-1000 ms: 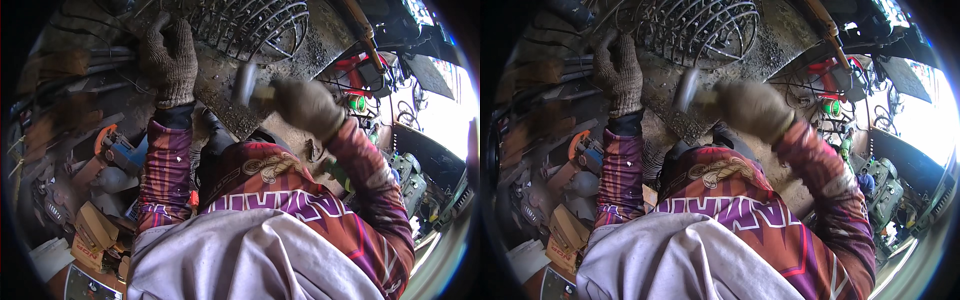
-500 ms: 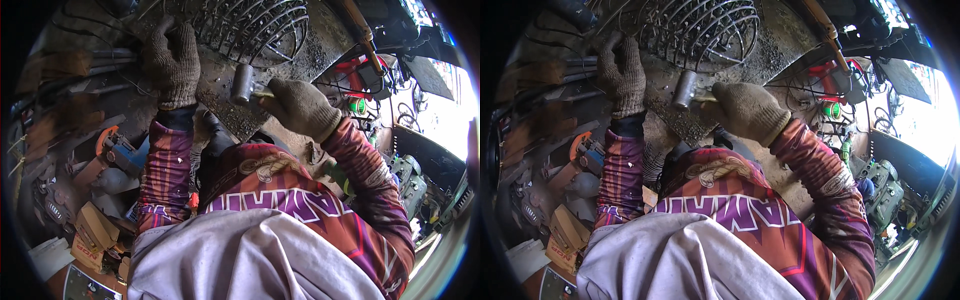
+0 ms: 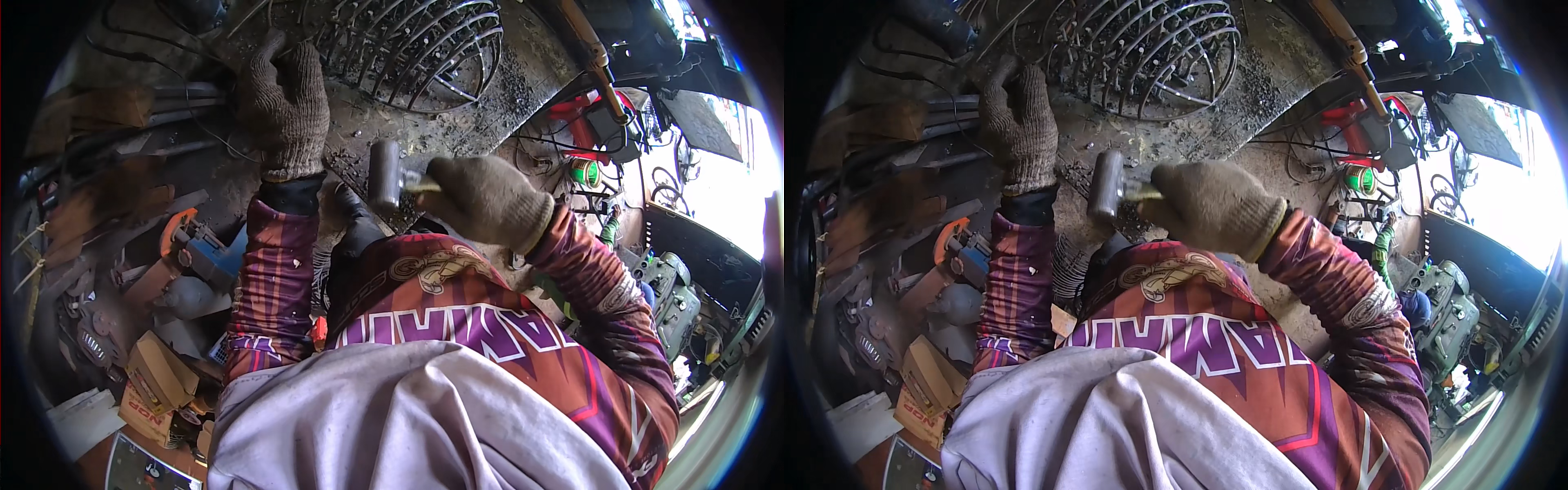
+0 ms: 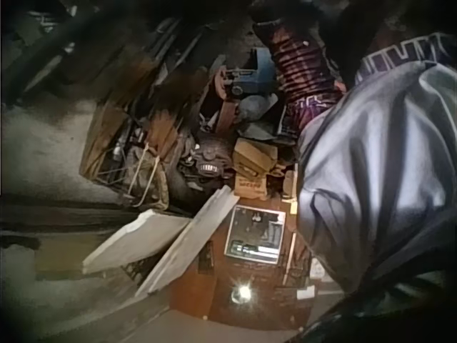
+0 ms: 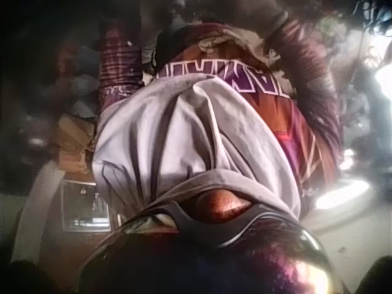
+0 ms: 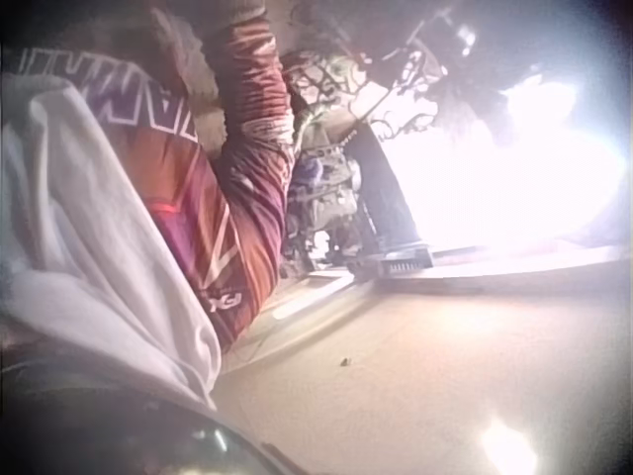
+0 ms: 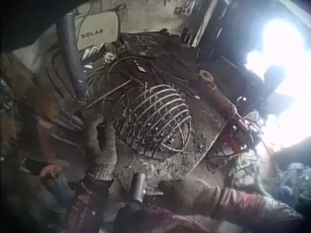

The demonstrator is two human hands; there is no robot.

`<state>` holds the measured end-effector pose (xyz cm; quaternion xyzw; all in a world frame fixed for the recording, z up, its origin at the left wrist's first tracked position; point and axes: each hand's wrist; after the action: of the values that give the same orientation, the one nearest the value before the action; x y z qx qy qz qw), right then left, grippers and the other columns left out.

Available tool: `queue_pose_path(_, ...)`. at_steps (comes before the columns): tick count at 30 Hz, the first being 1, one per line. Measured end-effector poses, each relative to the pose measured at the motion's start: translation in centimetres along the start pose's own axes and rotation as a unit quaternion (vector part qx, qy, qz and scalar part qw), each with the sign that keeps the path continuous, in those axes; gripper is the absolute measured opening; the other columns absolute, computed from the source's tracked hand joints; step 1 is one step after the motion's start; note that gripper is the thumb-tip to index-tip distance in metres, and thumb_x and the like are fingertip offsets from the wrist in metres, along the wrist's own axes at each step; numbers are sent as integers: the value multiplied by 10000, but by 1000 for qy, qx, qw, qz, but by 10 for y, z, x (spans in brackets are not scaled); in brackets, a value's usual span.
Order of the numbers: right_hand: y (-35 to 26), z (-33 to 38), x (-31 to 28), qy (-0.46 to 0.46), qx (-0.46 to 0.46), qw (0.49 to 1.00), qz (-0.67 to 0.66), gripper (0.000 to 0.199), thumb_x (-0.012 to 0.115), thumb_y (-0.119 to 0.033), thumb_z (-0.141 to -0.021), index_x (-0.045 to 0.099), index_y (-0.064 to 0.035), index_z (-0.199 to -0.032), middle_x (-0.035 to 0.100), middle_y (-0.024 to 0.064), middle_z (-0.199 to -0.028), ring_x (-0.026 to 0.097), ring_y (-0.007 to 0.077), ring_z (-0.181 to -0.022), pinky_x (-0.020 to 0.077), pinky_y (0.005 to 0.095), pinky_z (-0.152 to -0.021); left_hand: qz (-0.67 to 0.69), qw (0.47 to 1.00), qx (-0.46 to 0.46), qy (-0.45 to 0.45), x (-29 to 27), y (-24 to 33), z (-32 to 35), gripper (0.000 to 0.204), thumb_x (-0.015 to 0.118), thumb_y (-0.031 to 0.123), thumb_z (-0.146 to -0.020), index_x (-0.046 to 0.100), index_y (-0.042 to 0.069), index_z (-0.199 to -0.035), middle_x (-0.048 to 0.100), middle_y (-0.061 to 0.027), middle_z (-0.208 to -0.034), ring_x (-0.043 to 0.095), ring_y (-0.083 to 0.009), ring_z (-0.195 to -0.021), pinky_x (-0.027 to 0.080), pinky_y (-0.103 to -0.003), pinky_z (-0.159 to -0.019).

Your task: The person welds metal rods onto a circular metal structure using a welding tool, uses a hammer to knock off slag, and then grinds the welded joints with an angle grinder.

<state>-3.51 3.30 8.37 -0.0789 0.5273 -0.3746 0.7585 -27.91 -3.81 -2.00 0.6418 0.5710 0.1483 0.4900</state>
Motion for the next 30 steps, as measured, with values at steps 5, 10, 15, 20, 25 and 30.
queue_pose_path(5,8,20,19,-23,-11,998,-58,374,649,-398,-955,625,-28,-1011,661,235,-825,680,453,-802,511,524,-685,-18,989,102,102,11,-17,-2,450,790,276,-940,648,22,-1283,681,-173,-1230,667,-289,-1123,537,-419,-979)
queue_pose_path(10,16,47,25,18,73,982,-174,379,712,-344,-922,631,-37,-1128,694,231,-894,703,448,-874,539,500,-740,-157,955,246,44,-17,6,-4,767,828,436,-871,514,66,-1465,579,-206,-1353,608,-368,-1183,493,-517,-1026)
queue_pose_path(15,35,79,51,80,155,967,-187,425,790,-338,-869,637,-33,-1123,693,216,-881,725,373,-841,542,457,-735,-109,941,314,-64,1,41,30,910,914,555,-702,544,211,-1458,467,-183,-1441,500,-392,-1305,471,-564,-1025)
queue_pose_path(20,57,101,72,186,202,918,-287,328,775,-259,-896,645,-12,-1068,657,188,-814,652,268,-715,504,413,-662,-215,920,305,-122,6,59,27,971,910,595,-676,525,245,-1496,451,-163,-1480,487,-412,-1318,459,-585,-1046)
queue_pose_path(25,60,112,72,215,255,852,-403,391,772,-224,-906,629,3,-1189,658,100,-786,636,170,-709,507,362,-635,-202,912,330,-138,7,49,19,1017,921,565,-644,512,250,-1520,472,-233,-1497,542,-380,-1310,476,-559,-1025)
queue_pose_path(30,85,121,82,281,224,860,-363,365,708,-149,-947,590,23,-1248,650,62,-818,617,115,-653,503,310,-576,-108,945,299,-80,-11,55,9,889,907,491,-757,518,158,-1483,510,-252,-1443,543,-405,-1305,471,-537,-1053)
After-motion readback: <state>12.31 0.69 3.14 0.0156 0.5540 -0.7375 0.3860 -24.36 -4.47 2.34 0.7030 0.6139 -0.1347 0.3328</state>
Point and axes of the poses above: each hand's wrist, its own z-axis away from the middle knuckle, its own x-axis out of the palm, y = z × x
